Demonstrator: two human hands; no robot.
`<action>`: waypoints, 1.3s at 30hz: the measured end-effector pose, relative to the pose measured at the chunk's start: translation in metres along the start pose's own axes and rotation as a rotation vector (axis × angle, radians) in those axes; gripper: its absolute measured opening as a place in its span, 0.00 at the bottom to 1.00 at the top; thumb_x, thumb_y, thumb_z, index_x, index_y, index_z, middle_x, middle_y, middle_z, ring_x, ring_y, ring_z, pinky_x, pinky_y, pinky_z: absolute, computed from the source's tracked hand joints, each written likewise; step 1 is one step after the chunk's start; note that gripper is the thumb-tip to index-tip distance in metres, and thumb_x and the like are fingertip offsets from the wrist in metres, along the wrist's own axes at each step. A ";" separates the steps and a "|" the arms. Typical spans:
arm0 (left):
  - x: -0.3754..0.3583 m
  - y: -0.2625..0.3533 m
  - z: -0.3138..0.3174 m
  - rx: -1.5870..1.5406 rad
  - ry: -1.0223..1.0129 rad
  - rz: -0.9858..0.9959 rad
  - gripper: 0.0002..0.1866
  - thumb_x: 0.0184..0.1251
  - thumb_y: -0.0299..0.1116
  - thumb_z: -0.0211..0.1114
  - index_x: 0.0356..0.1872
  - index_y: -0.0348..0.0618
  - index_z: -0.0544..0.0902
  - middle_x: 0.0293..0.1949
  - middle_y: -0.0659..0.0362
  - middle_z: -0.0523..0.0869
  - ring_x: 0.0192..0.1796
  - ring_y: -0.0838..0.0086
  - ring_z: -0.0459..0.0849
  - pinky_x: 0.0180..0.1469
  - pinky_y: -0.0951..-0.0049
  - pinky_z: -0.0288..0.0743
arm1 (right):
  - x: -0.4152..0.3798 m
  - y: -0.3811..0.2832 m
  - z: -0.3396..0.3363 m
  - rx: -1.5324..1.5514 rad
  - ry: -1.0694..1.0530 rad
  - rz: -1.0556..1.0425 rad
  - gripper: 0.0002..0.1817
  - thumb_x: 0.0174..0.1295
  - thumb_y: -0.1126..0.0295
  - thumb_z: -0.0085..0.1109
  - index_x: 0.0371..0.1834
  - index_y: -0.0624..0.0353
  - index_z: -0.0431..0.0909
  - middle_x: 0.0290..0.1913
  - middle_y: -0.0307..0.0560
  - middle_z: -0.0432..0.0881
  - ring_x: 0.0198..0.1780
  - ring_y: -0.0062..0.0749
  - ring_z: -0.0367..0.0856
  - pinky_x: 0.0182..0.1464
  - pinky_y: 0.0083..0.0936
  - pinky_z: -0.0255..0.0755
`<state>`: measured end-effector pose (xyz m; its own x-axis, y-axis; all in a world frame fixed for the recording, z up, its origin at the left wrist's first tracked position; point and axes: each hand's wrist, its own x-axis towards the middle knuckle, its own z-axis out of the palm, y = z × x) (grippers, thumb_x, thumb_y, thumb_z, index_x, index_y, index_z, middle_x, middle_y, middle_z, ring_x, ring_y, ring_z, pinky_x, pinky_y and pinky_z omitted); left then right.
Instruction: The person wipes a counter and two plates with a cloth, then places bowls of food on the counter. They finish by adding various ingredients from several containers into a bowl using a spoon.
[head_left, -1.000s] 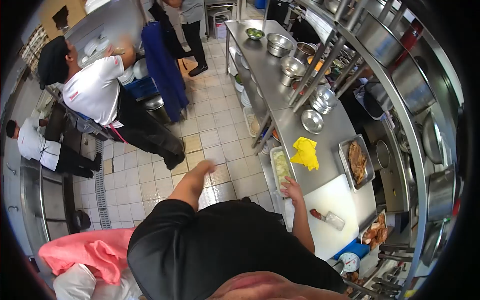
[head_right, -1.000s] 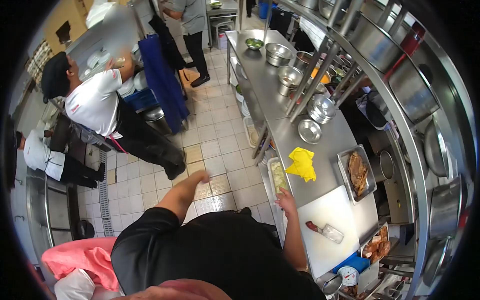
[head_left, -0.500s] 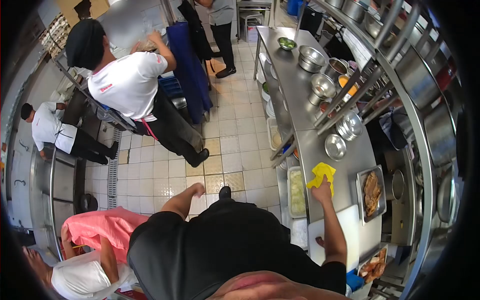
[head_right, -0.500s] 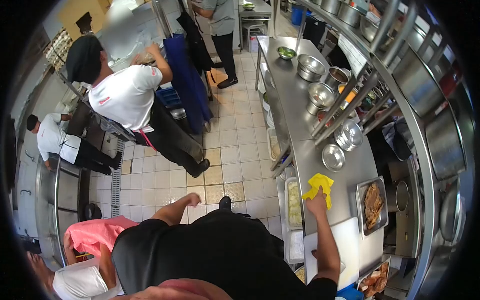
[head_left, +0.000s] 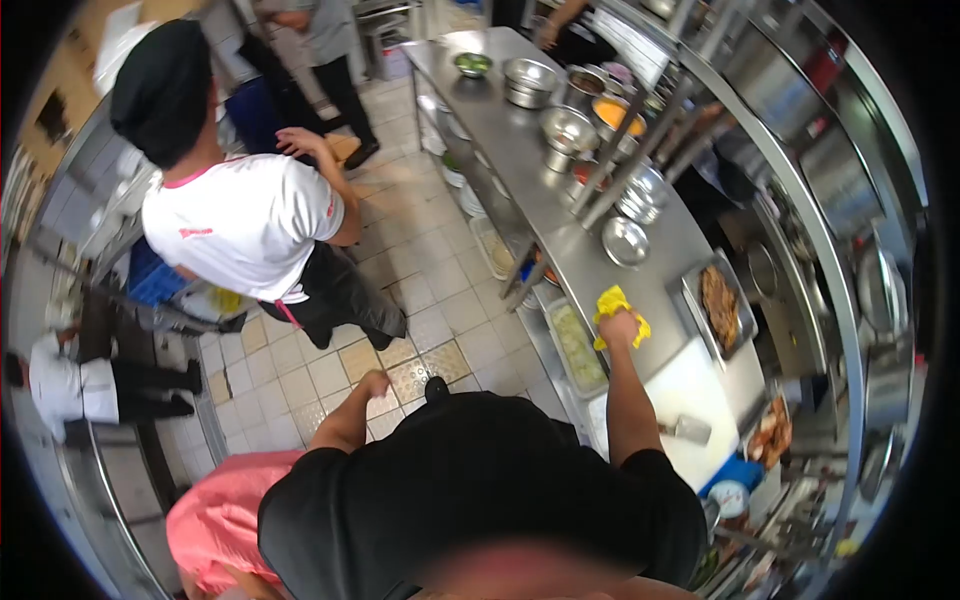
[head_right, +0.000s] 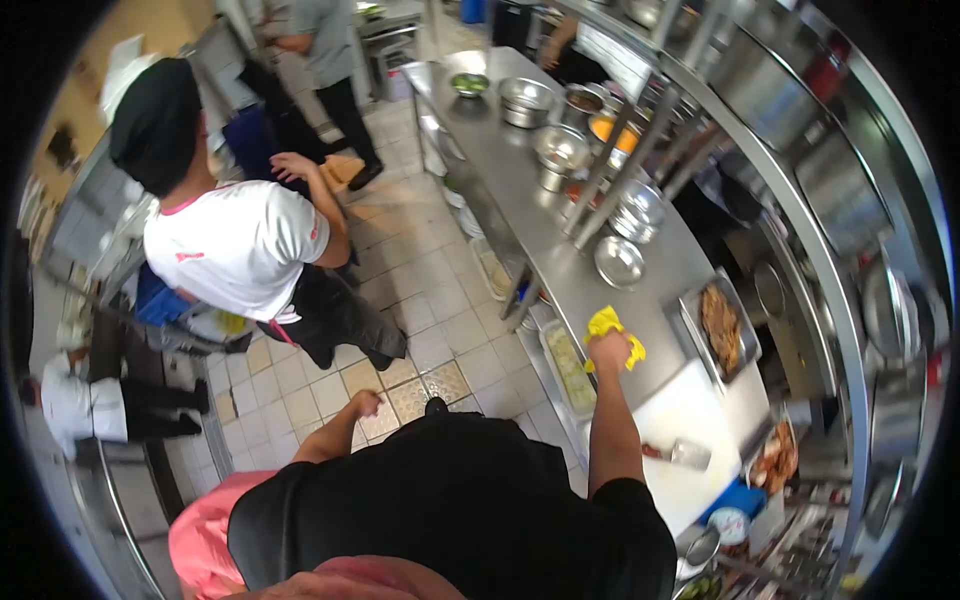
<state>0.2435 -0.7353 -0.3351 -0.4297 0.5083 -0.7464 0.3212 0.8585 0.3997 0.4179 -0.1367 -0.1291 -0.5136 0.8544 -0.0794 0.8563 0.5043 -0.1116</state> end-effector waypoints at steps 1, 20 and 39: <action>0.004 -0.022 0.013 0.147 -0.168 -0.004 0.29 0.42 0.33 0.68 0.54 0.45 0.80 0.37 0.49 0.86 0.32 0.60 0.86 0.36 0.65 0.81 | -0.009 -0.004 -0.014 0.037 -0.042 0.019 0.20 0.51 0.58 0.60 0.43 0.60 0.80 0.54 0.58 0.74 0.53 0.55 0.75 0.53 0.43 0.72; -0.009 0.046 -0.050 -0.767 0.177 -0.039 0.17 0.42 0.19 0.63 0.39 0.37 0.80 0.26 0.59 0.81 0.24 0.73 0.78 0.25 0.75 0.71 | -0.047 0.067 -0.127 0.426 -0.001 0.380 0.36 0.49 0.50 0.59 0.64 0.47 0.67 0.63 0.67 0.65 0.62 0.62 0.66 0.62 0.45 0.64; -0.031 0.057 0.009 -0.620 0.218 -0.062 0.16 0.37 0.18 0.64 0.34 0.37 0.85 0.28 0.57 0.85 0.27 0.71 0.81 0.30 0.71 0.74 | -0.019 0.031 0.043 0.215 0.254 -0.056 0.34 0.57 0.64 0.51 0.69 0.62 0.57 0.73 0.56 0.52 0.71 0.55 0.50 0.71 0.48 0.41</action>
<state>0.2829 -0.7030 -0.2941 -0.6133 0.4029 -0.6793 -0.2275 0.7336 0.6404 0.4516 -0.1425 -0.1732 -0.5060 0.8437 0.1790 0.7819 0.5364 -0.3176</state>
